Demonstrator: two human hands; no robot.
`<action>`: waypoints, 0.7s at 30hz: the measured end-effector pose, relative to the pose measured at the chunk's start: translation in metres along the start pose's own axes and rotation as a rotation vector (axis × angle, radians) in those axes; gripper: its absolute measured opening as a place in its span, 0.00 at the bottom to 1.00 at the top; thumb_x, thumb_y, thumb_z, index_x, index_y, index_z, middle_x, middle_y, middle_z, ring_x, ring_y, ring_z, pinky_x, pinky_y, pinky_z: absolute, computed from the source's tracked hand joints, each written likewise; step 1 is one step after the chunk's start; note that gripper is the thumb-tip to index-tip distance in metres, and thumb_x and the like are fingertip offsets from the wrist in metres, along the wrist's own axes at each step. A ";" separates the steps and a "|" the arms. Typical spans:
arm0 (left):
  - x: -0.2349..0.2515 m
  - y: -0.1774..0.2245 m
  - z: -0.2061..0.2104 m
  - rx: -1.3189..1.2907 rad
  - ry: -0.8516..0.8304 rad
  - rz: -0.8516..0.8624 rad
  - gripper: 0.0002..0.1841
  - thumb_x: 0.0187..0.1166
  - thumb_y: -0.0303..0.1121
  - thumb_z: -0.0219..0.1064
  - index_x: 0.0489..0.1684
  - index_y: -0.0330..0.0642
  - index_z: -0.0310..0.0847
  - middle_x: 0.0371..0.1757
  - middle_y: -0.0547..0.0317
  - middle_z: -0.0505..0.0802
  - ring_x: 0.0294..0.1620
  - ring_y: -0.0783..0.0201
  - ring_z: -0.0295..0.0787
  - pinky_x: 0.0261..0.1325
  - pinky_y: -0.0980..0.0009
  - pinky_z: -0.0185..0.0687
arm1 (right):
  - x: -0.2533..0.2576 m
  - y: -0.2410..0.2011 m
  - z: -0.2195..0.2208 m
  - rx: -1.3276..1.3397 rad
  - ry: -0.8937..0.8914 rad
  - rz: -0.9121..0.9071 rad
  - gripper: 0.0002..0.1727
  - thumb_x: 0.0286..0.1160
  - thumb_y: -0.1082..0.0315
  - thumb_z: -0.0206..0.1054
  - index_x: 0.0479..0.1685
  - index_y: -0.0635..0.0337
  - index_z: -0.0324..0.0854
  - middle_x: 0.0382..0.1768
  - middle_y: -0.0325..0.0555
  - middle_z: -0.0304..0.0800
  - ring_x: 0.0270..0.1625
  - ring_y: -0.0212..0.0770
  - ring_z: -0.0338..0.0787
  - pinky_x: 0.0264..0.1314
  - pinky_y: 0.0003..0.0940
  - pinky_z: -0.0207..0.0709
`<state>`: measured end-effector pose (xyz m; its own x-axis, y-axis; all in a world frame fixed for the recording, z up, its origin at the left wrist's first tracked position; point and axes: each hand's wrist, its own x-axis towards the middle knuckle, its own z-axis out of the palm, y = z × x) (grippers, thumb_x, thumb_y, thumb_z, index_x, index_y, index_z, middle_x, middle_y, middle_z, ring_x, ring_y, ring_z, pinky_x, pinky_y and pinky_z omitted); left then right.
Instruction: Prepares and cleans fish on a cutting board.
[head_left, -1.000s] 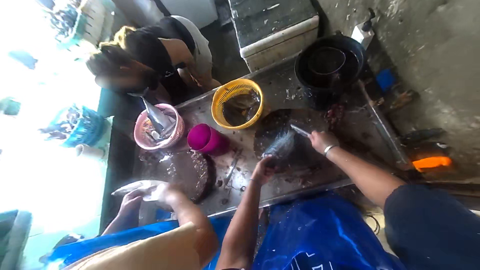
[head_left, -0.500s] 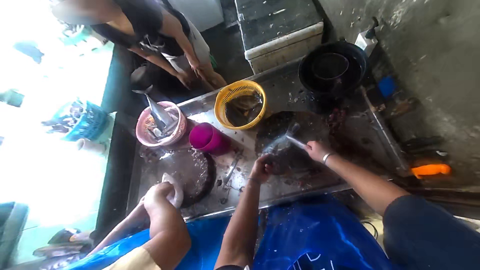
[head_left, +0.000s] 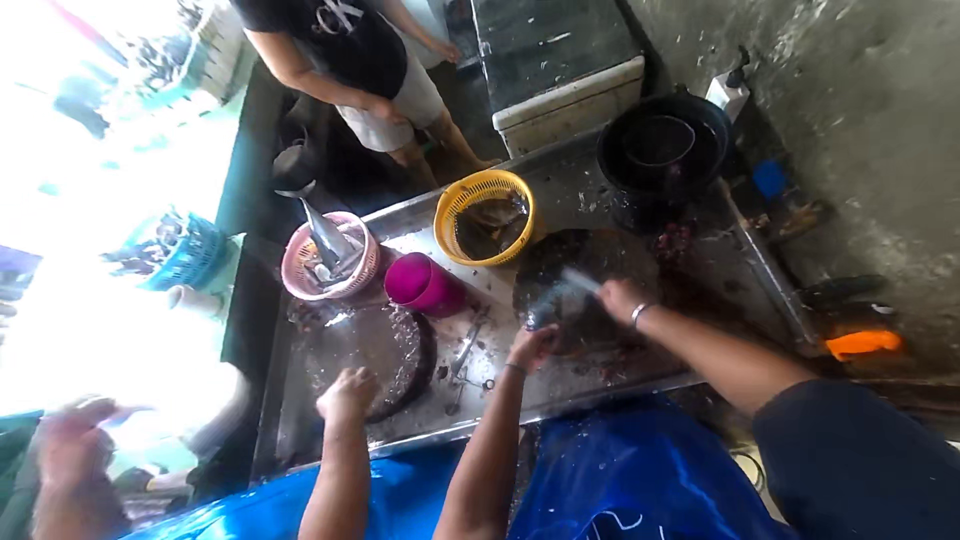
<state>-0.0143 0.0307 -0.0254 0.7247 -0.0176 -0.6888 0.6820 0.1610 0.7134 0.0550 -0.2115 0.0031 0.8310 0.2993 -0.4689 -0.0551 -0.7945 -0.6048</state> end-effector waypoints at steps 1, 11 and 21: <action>-0.001 -0.001 0.004 0.162 0.060 0.066 0.20 0.75 0.31 0.76 0.61 0.37 0.76 0.29 0.54 0.89 0.16 0.69 0.78 0.17 0.74 0.74 | -0.007 -0.012 0.009 0.005 -0.053 -0.042 0.23 0.91 0.53 0.57 0.55 0.67 0.87 0.52 0.66 0.91 0.59 0.63 0.90 0.67 0.65 0.78; -0.007 -0.016 0.021 0.551 0.269 0.256 0.39 0.62 0.42 0.86 0.74 0.36 0.74 0.55 0.46 0.94 0.48 0.57 0.95 0.56 0.56 0.92 | 0.017 -0.043 -0.006 -0.070 -0.214 -0.071 0.26 0.87 0.49 0.62 0.39 0.66 0.89 0.33 0.57 0.89 0.35 0.53 0.88 0.42 0.57 0.81; -0.004 -0.009 0.028 0.339 0.145 0.101 0.36 0.66 0.33 0.81 0.76 0.40 0.68 0.32 0.55 0.90 0.19 0.68 0.82 0.22 0.72 0.79 | 0.015 -0.036 -0.032 -0.150 -0.138 0.092 0.22 0.86 0.55 0.62 0.51 0.70 0.87 0.55 0.68 0.90 0.63 0.67 0.89 0.67 0.71 0.77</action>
<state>-0.0210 0.0018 -0.0254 0.7851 0.1254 -0.6066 0.6192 -0.1811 0.7641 0.0877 -0.1954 0.0386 0.7422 0.2829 -0.6076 -0.0357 -0.8886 -0.4574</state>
